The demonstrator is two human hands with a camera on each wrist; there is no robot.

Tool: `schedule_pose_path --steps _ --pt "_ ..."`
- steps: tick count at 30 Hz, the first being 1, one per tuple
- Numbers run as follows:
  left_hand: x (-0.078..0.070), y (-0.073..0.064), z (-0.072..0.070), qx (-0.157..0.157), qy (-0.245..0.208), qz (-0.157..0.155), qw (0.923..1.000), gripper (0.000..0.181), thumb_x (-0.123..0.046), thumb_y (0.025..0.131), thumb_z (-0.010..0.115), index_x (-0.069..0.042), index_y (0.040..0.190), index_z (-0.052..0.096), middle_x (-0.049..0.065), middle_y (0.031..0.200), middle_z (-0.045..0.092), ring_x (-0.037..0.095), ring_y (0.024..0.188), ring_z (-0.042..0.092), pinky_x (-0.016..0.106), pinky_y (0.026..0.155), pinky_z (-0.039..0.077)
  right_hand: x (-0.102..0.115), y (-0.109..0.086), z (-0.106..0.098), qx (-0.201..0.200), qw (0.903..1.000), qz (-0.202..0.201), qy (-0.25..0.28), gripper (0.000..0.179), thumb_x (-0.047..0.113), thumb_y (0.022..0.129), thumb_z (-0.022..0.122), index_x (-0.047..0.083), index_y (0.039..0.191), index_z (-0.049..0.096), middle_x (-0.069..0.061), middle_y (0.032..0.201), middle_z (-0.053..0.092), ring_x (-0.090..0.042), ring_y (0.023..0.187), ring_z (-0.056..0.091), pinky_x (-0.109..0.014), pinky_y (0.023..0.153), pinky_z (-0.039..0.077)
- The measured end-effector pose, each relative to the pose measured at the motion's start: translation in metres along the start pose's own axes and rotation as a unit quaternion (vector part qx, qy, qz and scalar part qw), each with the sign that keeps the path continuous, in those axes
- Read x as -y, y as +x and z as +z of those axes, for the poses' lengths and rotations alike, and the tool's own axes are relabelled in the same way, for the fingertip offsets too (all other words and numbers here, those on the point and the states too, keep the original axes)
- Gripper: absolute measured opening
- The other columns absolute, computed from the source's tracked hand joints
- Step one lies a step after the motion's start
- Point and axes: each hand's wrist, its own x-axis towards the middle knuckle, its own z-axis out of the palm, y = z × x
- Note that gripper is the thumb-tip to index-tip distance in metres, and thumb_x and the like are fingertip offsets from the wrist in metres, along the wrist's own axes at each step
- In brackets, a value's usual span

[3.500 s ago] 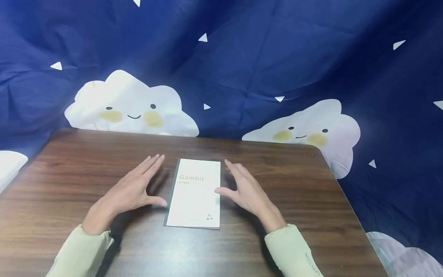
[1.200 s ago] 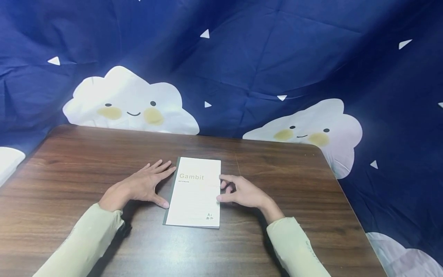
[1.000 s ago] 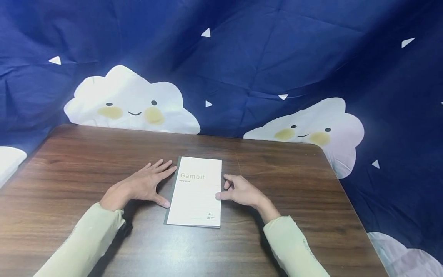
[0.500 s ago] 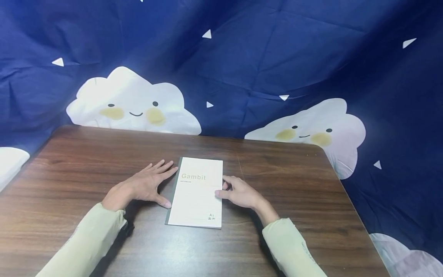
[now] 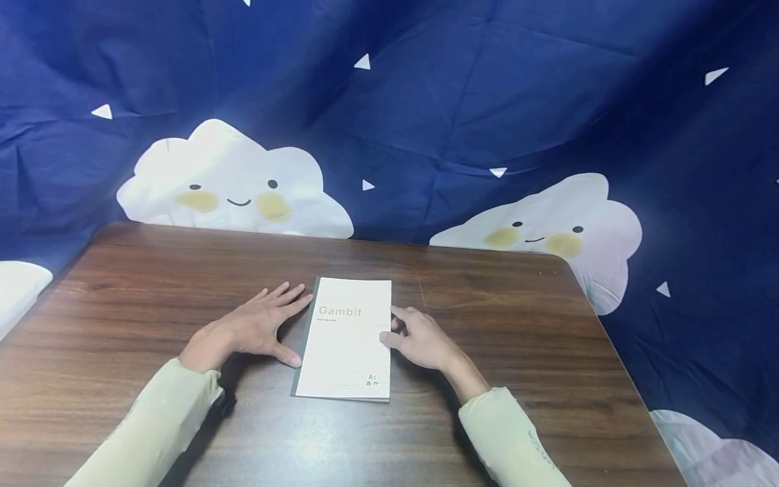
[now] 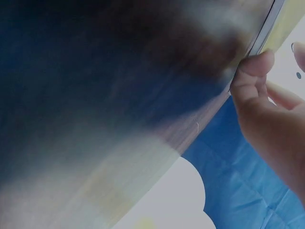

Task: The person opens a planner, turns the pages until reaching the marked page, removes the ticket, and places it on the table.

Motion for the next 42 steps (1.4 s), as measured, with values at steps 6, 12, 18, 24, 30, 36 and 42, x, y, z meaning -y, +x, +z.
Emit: schedule_pose_path --steps 6,12,18,24,30,36,42 --pt "0.001 -0.001 0.000 0.001 0.001 -0.002 1.0000 0.123 -0.067 0.068 0.083 -0.011 0.161 0.027 0.014 0.168 0.014 0.037 0.154 0.006 0.057 0.122 0.009 0.003 0.004 0.000 -0.028 0.9861 0.035 0.160 0.052 0.004 0.096 0.066 -0.015 0.140 0.047 -0.009 0.088 0.067 -0.019 0.075 0.064 -0.029 0.064 0.057" --pt "0.001 0.000 0.000 0.001 -0.003 -0.001 1.0000 0.123 -0.068 0.068 0.083 -0.011 0.162 0.026 0.014 0.168 0.013 0.037 0.154 0.005 0.057 0.122 0.009 0.004 0.005 0.001 -0.040 0.9713 0.069 0.224 0.050 -0.001 0.097 0.063 -0.015 0.141 0.044 -0.014 0.089 0.067 -0.020 0.074 0.065 -0.032 0.063 0.060" --pt "0.001 0.000 0.000 0.001 -0.003 -0.001 1.0000 0.122 -0.067 0.069 0.083 -0.012 0.162 0.026 0.014 0.168 0.013 0.037 0.154 0.006 0.057 0.122 0.009 0.007 0.007 0.007 -0.037 0.9863 0.066 0.147 0.057 -0.001 0.094 0.066 -0.016 0.144 0.042 -0.010 0.088 0.061 -0.018 0.067 0.064 -0.033 0.058 0.060" --pt "0.000 -0.001 -0.001 0.005 -0.008 -0.001 1.0000 0.122 -0.068 0.069 0.082 -0.013 0.162 0.026 0.013 0.168 0.013 0.036 0.154 0.005 0.057 0.123 0.008 0.010 0.006 0.009 -0.046 0.9906 0.078 0.103 0.059 0.000 0.093 0.069 -0.015 0.143 0.044 -0.009 0.090 0.061 -0.017 0.062 0.064 -0.030 0.057 0.060" --pt "0.000 -0.001 -0.001 0.004 -0.006 0.003 1.0000 0.122 -0.068 0.070 0.082 -0.012 0.162 0.026 0.013 0.168 0.013 0.036 0.154 0.006 0.057 0.122 0.009 0.012 0.005 0.009 -0.060 0.9891 0.079 0.109 0.055 -0.002 0.091 0.070 -0.014 0.141 0.049 -0.010 0.091 0.062 -0.017 0.066 0.065 -0.029 0.059 0.060" --pt "0.000 -0.002 -0.002 0.002 -0.005 0.003 1.0000 0.122 -0.068 0.070 0.082 -0.011 0.162 0.026 0.014 0.168 0.013 0.036 0.154 0.006 0.057 0.122 0.009 0.012 0.005 0.010 -0.065 0.9951 0.064 0.038 0.053 0.005 0.093 0.071 -0.009 0.140 0.053 -0.014 0.105 0.062 -0.017 0.071 0.064 -0.031 0.060 0.059" --pt "0.000 -0.001 -0.001 0.001 -0.006 0.005 1.0000 0.122 -0.068 0.069 0.082 -0.012 0.162 0.026 0.014 0.168 0.013 0.036 0.154 0.005 0.057 0.123 0.008 0.014 0.002 0.015 -0.052 0.9891 0.080 -0.112 0.061 0.027 0.099 0.066 -0.005 0.147 0.048 -0.018 0.128 0.054 -0.025 0.104 0.057 -0.046 0.092 0.051"
